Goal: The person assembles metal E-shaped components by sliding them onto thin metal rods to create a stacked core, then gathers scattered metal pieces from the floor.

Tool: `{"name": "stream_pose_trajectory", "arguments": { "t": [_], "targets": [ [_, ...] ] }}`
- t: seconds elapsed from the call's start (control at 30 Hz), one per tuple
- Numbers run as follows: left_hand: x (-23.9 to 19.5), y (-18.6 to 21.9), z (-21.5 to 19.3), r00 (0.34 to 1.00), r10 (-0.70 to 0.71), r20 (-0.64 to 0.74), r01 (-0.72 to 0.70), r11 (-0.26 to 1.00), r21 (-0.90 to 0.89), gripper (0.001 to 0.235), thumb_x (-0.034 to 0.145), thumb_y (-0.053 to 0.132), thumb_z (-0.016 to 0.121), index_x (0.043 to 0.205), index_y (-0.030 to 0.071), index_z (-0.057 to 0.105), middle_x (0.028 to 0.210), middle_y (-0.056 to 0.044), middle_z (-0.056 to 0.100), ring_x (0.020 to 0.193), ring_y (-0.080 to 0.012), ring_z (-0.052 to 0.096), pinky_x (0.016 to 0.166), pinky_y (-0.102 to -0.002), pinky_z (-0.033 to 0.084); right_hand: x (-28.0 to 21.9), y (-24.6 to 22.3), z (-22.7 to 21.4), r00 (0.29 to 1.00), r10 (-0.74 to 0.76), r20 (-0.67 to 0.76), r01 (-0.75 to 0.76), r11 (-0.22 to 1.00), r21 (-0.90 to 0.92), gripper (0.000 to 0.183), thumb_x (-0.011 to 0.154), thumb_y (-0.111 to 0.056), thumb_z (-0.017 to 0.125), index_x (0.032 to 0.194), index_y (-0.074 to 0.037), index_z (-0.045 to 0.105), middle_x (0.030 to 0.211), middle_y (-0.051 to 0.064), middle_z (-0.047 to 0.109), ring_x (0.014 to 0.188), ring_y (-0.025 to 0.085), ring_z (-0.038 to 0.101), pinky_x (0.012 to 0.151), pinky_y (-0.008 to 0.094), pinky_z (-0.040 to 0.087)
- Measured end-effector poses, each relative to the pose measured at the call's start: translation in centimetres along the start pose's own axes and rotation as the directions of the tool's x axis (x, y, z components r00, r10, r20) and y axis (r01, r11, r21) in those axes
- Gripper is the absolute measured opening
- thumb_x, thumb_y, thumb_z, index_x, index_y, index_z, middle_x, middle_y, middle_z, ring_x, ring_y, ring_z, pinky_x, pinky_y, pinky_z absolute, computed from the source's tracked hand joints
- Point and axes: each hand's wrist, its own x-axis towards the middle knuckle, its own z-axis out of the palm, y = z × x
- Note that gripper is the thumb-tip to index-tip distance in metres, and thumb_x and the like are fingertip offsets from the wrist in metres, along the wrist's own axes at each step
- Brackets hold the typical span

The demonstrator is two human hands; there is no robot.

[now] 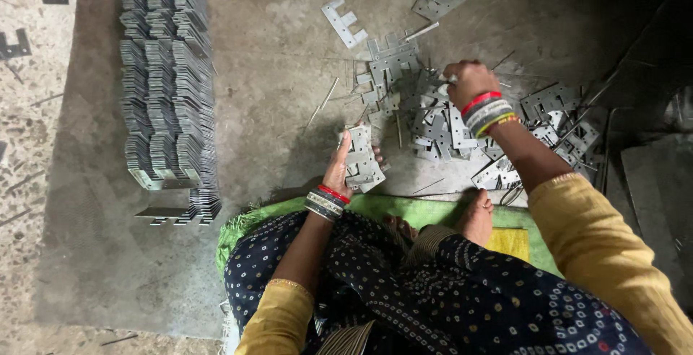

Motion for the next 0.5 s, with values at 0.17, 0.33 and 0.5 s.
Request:
{"name": "stream_pose_trajectory", "arguments": {
  "t": [0.17, 0.33, 0.5],
  "targets": [
    [-0.3, 0.4, -0.5, 0.997, -0.065, 0.046, 0.07, 0.992, -0.101, 0.075, 0.094, 0.074, 0.048, 0.13, 0.009, 0.059, 0.097, -0.015, 0.073, 0.084, -0.0273, 0.074, 0.073, -0.044, 0.064, -6.6, -2.4, -1.3, 0.847, -0.502, -0.175, 0.483, 0.864, -0.145, 0.027, 0.089, -0.018, 0.073, 0.114, -0.008, 0.072, 0.11, 0.015, 0.073, 0.103, 0.033, 0.071, 0.077, 0.044, 0.058],
    [-0.4, 0.8, -0.6, 0.944, -0.133, -0.302, 0.169, 0.981, 0.097, 0.078, 0.085, 0.083, 0.031, 0.115, 0.02, 0.067, 0.082, -0.007, 0.073, 0.067, -0.0193, 0.072, 0.054, -0.037, 0.059, -6.8, 0.8, 1.1, 0.997, 0.015, 0.077, 0.009, 0.955, -0.295, 0.073, 0.09, -0.058, 0.073, 0.124, 0.005, 0.058, 0.105, 0.03, 0.069, 0.09, 0.045, 0.07, 0.077, 0.056, 0.056],
    [0.0, -0.3, -1.2, 0.996, -0.083, -0.008, 0.083, 0.996, 0.018, 0.064, 0.099, 0.068, 0.055, 0.114, 0.007, 0.069, 0.091, -0.009, 0.073, 0.071, -0.0213, 0.07, 0.062, -0.038, 0.061, -6.9, 3.9, 3.8, 0.95, 0.235, 0.204, -0.199, 0.963, -0.183, 0.06, 0.078, -0.042, 0.076, 0.119, 0.0, 0.062, 0.106, 0.031, 0.071, 0.099, 0.047, 0.07, 0.088, 0.055, 0.057]
  ]
}}
